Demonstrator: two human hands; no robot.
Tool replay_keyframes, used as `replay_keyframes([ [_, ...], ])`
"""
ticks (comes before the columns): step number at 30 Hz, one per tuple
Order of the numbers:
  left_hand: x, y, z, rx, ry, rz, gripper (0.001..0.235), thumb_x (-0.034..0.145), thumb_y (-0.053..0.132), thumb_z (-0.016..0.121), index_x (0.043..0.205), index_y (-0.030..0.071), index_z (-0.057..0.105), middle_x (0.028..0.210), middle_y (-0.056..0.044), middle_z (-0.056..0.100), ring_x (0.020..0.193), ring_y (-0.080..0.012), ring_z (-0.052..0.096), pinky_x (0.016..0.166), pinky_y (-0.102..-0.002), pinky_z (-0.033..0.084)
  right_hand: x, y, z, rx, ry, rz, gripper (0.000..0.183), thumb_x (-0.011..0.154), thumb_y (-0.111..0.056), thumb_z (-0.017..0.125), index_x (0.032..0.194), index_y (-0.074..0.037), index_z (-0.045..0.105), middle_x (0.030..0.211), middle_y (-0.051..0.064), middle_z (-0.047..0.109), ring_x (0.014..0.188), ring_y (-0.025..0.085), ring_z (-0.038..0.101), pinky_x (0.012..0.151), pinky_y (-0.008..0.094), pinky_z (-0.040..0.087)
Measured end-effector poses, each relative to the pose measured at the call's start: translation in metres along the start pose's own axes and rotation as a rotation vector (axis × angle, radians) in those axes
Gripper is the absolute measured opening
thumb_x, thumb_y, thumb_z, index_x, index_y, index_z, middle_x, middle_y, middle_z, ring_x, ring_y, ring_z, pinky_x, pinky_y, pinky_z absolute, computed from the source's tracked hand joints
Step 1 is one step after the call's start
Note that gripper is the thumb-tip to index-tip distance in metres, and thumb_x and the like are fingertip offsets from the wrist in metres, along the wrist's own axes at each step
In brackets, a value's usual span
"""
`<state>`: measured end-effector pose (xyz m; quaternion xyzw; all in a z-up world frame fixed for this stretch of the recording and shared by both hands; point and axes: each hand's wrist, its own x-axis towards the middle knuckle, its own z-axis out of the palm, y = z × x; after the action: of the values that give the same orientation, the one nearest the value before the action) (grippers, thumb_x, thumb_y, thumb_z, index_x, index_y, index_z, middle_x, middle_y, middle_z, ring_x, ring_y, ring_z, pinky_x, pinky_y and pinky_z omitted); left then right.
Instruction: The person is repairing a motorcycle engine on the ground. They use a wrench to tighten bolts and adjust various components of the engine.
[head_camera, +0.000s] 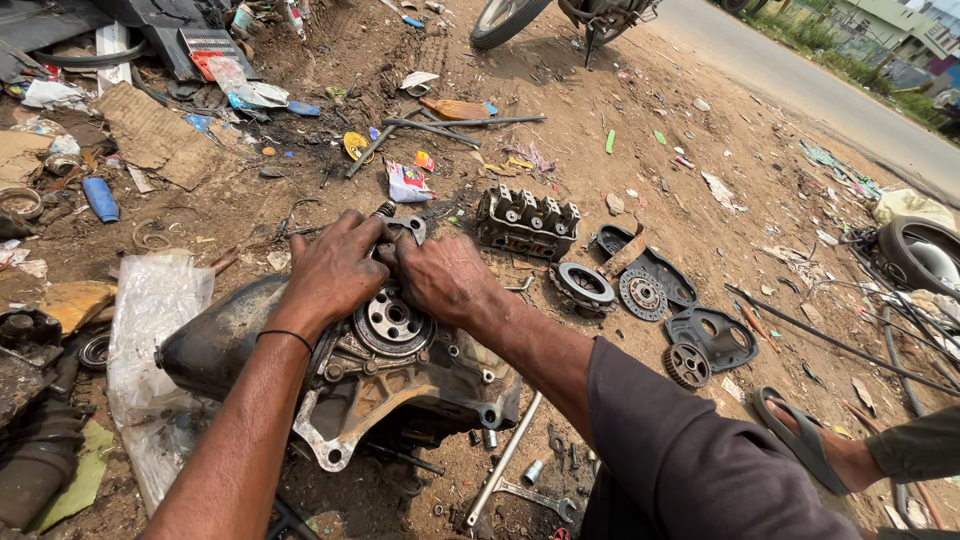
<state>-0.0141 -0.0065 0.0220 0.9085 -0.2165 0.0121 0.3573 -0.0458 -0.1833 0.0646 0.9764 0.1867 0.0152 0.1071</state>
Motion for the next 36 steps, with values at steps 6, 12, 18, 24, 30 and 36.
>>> replay_keyframes([
  [6,-0.007,-0.008,-0.01,-0.021,0.041,0.051,0.046,0.081,0.031,0.069,0.124,0.014,0.063,0.126,-0.006,0.063,0.125,-0.0261,0.058,0.109,-0.06,0.031,0.038,0.043,-0.017,-0.165,0.135,-0.493,0.033,0.105,-0.042,0.049,0.102,-0.01,0.057,0.08,0.007,0.064,0.074,0.025,0.065,0.075,0.046,0.055],
  [12,-0.005,0.002,-0.01,-0.131,0.099,-0.023,0.064,0.075,0.023,0.076,0.135,0.013,0.057,0.131,-0.008,0.064,0.124,-0.0278,0.059,0.111,-0.065,0.017,0.073,0.075,-0.023,0.008,0.1,-0.499,0.017,0.087,-0.029,0.073,0.095,-0.015,0.068,0.102,0.006,0.069,0.096,0.026,0.066,0.081,0.05,0.049],
  [18,-0.005,0.003,-0.017,-0.261,0.202,0.026,0.063,0.067,0.016,0.079,0.127,0.011,0.061,0.126,-0.009,0.068,0.115,-0.0277,0.065,0.106,-0.058,0.032,0.091,0.06,-0.049,0.16,-0.07,-0.226,0.034,0.078,-0.02,0.085,0.107,-0.013,0.069,0.101,0.007,0.068,0.092,0.026,0.069,0.07,0.042,0.056],
  [24,-0.008,-0.001,-0.018,-0.451,0.179,-0.069,0.037,0.079,0.014,0.071,0.115,0.011,0.068,0.11,-0.006,0.075,0.088,-0.0228,0.078,0.09,-0.038,0.06,0.094,0.053,-0.062,-0.029,-0.22,-0.017,0.032,0.082,-0.032,0.086,0.1,-0.01,0.071,0.083,0.007,0.069,0.082,0.025,0.069,0.07,0.045,0.055],
  [30,-0.012,-0.002,-0.011,-0.124,0.159,0.078,0.062,0.077,0.029,0.079,0.137,0.021,0.066,0.133,-0.009,0.063,0.127,-0.0309,0.055,0.101,-0.061,0.03,0.078,0.08,-0.062,0.588,-0.192,-0.064,0.029,0.075,-0.006,0.077,0.103,-0.01,0.069,0.084,0.004,0.067,0.077,0.018,0.065,0.067,0.037,0.055],
  [36,-0.011,0.001,-0.009,-0.133,0.121,0.055,0.049,0.083,0.028,0.074,0.131,0.025,0.068,0.143,0.0,0.059,0.137,-0.0247,0.048,0.108,-0.058,0.028,0.063,0.092,-0.038,1.481,-0.137,0.281,0.022,0.09,0.005,0.064,0.111,-0.003,0.059,0.091,0.006,0.068,0.074,0.016,0.066,0.066,0.031,0.059],
])
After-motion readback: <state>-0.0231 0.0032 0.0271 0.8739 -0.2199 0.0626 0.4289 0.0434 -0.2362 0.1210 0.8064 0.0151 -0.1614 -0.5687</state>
